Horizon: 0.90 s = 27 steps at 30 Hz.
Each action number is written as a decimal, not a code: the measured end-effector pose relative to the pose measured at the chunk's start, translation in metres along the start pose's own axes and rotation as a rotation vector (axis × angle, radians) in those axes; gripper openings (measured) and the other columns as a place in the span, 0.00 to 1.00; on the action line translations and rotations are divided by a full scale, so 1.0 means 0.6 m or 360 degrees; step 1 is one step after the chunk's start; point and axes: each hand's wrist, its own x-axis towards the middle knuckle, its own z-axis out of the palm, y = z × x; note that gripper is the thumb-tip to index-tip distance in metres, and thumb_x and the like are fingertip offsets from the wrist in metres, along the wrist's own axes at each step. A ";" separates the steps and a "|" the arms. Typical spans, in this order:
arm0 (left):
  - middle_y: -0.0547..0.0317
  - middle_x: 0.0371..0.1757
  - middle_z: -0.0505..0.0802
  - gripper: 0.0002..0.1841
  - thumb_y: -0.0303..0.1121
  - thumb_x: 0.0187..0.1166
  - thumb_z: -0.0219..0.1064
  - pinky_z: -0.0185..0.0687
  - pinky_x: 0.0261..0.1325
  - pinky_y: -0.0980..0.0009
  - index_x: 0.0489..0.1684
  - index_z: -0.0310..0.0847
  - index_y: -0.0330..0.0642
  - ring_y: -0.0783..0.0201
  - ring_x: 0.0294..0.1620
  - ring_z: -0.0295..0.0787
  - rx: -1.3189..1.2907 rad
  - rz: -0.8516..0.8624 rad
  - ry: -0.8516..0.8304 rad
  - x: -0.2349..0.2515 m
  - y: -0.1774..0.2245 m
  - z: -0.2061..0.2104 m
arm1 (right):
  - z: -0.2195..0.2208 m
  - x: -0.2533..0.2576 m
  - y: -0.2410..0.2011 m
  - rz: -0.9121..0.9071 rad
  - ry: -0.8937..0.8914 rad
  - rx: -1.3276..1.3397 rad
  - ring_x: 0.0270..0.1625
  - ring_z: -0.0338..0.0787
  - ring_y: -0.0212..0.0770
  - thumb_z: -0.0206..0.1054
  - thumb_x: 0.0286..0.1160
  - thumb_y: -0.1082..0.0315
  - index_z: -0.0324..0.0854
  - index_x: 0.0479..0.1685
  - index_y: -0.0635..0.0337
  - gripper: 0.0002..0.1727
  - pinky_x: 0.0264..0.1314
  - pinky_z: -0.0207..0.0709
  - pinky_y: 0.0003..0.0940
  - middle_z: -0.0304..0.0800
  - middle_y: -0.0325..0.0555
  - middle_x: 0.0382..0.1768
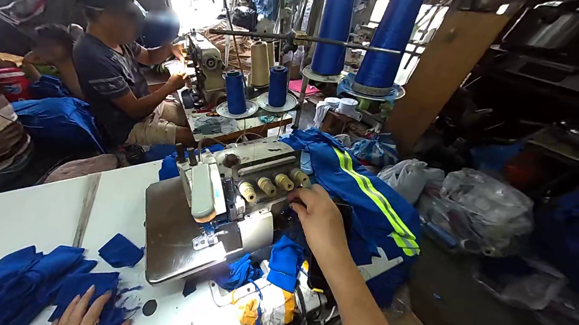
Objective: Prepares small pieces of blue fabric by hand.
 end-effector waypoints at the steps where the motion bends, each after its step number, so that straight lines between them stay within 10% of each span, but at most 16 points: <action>1: 0.30 0.80 0.77 0.36 0.56 0.76 0.69 0.53 0.85 0.34 0.75 0.78 0.36 0.31 0.84 0.68 -0.0023 -0.0010 0.0042 0.000 0.000 0.001 | 0.008 -0.006 0.004 -0.0018 0.0096 0.0019 0.47 0.91 0.52 0.76 0.68 0.79 0.91 0.45 0.60 0.09 0.49 0.88 0.50 0.87 0.56 0.46; 8: 0.26 0.79 0.77 0.40 0.56 0.62 0.77 0.51 0.79 0.23 0.72 0.82 0.37 0.21 0.82 0.65 -0.0066 -0.0053 0.0318 -0.002 0.004 0.001 | 0.021 -0.025 -0.004 -0.0080 0.0220 0.0081 0.52 0.89 0.66 0.75 0.68 0.80 0.84 0.63 0.68 0.21 0.49 0.86 0.62 0.80 0.71 0.61; 13: 0.27 0.79 0.78 0.29 0.28 0.61 0.77 0.50 0.75 0.16 0.69 0.87 0.47 0.16 0.81 0.63 0.0229 -0.0193 0.0398 -0.006 -0.015 -0.009 | 0.034 -0.035 0.017 -0.0147 0.0206 0.0125 0.46 0.88 0.63 0.75 0.67 0.83 0.83 0.64 0.67 0.23 0.46 0.86 0.59 0.79 0.70 0.59; 17: 0.33 0.78 0.80 0.28 0.25 0.56 0.77 0.53 0.76 0.19 0.63 0.90 0.46 0.23 0.82 0.66 0.0212 -0.0011 0.0414 0.040 0.017 -0.031 | 0.031 -0.041 0.023 -0.0193 0.0240 0.0114 0.47 0.88 0.62 0.73 0.70 0.82 0.85 0.62 0.65 0.20 0.46 0.85 0.58 0.79 0.68 0.60; 27: 0.46 0.72 0.87 0.13 0.28 0.81 0.65 0.55 0.88 0.45 0.58 0.90 0.37 0.47 0.82 0.73 0.0221 -0.0185 -0.0740 0.225 0.033 -0.031 | -0.052 -0.081 -0.013 -0.0413 0.0368 0.0296 0.45 0.88 0.48 0.61 0.81 0.68 0.89 0.53 0.66 0.14 0.45 0.85 0.37 0.85 0.66 0.54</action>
